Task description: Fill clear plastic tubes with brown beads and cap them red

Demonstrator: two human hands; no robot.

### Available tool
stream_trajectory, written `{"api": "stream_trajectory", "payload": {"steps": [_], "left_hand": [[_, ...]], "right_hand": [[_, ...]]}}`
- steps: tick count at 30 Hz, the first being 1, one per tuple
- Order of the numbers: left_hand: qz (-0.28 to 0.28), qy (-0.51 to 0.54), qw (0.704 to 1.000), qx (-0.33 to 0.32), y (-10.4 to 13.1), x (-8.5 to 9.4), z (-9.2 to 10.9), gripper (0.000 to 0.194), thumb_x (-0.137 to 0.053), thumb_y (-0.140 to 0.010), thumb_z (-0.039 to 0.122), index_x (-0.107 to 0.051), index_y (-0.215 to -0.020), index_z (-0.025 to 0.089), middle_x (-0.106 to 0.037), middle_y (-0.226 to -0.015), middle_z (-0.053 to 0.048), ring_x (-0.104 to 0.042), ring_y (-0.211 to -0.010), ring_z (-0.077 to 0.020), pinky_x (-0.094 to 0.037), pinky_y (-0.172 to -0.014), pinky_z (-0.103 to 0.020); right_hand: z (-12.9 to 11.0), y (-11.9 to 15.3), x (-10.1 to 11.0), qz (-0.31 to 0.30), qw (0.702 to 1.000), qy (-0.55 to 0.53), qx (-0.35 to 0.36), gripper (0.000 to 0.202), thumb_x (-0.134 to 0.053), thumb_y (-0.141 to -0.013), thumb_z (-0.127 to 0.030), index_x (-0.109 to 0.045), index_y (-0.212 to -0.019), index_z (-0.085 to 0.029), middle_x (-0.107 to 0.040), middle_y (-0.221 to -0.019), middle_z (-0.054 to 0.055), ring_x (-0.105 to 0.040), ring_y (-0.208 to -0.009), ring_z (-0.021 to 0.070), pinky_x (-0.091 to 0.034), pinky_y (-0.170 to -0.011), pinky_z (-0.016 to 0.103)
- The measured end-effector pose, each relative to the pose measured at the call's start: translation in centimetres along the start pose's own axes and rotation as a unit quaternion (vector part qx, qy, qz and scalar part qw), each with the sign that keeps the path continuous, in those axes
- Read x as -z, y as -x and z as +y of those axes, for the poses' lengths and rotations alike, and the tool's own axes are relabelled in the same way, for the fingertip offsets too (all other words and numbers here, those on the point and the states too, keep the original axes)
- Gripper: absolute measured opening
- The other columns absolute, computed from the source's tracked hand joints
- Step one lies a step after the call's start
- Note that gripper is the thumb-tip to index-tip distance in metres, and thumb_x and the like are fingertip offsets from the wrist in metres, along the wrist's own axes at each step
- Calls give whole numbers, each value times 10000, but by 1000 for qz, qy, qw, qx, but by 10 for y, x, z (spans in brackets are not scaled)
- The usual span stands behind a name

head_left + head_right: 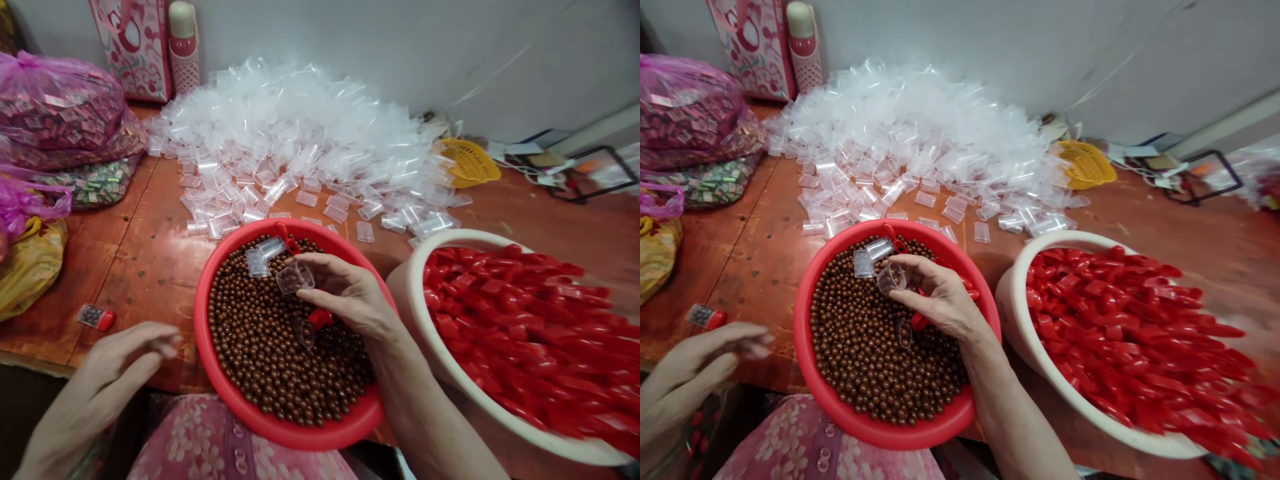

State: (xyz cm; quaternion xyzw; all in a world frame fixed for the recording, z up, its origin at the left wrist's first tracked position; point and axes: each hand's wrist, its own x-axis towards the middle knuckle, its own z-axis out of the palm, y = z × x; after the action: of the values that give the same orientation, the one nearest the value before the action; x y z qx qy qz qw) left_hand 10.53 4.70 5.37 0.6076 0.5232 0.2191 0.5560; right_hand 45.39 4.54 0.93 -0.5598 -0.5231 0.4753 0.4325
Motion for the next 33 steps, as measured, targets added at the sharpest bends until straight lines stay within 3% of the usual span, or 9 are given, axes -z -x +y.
{"api": "stream_trajectory", "payload": {"steps": [2,6,9,12,19,22,25,29,33], "left_hand": [[-79,8,996,-38,-30,-31,21,242,-586,-885,314,-699,-1076,220,-748,-981,-49,-694,-888,-192,-529,-822,-267],[-127,96,985,-69,-82,-79,31,337,-531,-902,269,-574,-1214,148,-668,-1186,-111,-634,-1095,-206,-486,-958,-321],[-179,179,965,-71,-106,-104,28,413,-557,-832,145,-514,-1242,126,-593,-1298,-143,-595,-1174,-217,-454,-1023,-365],[-222,212,950,-56,-117,-119,27,455,-598,-762,82,-522,-1208,121,-611,-1262,-143,-610,-1145,-226,-442,-1036,-407],[-242,249,937,-39,-118,-120,26,422,-612,-743,64,-582,-1159,128,-691,-1100,-93,-650,-1042,-203,-452,-1003,-403],[-220,252,941,-42,-118,-115,25,394,-639,-746,105,-615,-1139,124,-697,-1087,-83,-651,-1009,-190,-449,-1000,-385],[-188,270,944,-33,-118,-111,24,373,-656,-737,130,-642,-1109,139,-698,-1058,-62,-655,-941,-171,-465,-965,-363],[-174,290,941,-28,-118,-109,20,295,-684,-708,141,-657,-1002,141,-692,-963,-36,-642,-865,-151,-481,-913,-343],[-168,286,943,-31,-118,-108,18,243,-686,-708,142,-648,-948,139,-676,-917,-23,-627,-840,-137,-466,-923,-342]], "right_hand": [[-2,1,2,-3,999,-33,-14,441,-793,-732,-322,-655,-1143,-238,-726,-1094,55,-692,-984,216,-551,-908,384],[-3,3,5,-30,995,-88,-32,438,-805,-725,-325,-674,-1138,-263,-733,-1126,55,-696,-1028,225,-563,-902,373],[-2,3,5,-38,993,-106,-25,439,-813,-718,-331,-682,-1134,-278,-735,-1129,51,-698,-1030,226,-564,-906,376],[-4,2,1,-49,994,-95,-19,429,-802,-735,-335,-682,-1143,-282,-730,-1143,45,-697,-1035,225,-561,-919,383],[-13,0,-6,-98,993,-57,-30,452,-759,-774,-362,-664,-1201,-249,-715,-1158,66,-684,-1047,243,-579,-871,377],[-9,-1,-2,-93,994,-52,-33,485,-741,-786,-337,-627,-1250,-254,-737,-1059,48,-711,-885,202,-586,-804,356],[-3,-5,0,-67,996,54,-18,354,-644,-853,-327,-648,-1191,-224,-739,-978,45,-699,-819,190,-570,-786,354],[-4,-14,-10,-100,945,312,11,145,-622,-851,-249,-709,-953,-195,-733,-961,66,-676,-904,229,-527,-851,386],[-7,-18,-21,-161,912,376,13,178,-566,-858,-136,-723,-909,-205,-742,-943,62,-682,-898,227,-519,-826,362]]}}
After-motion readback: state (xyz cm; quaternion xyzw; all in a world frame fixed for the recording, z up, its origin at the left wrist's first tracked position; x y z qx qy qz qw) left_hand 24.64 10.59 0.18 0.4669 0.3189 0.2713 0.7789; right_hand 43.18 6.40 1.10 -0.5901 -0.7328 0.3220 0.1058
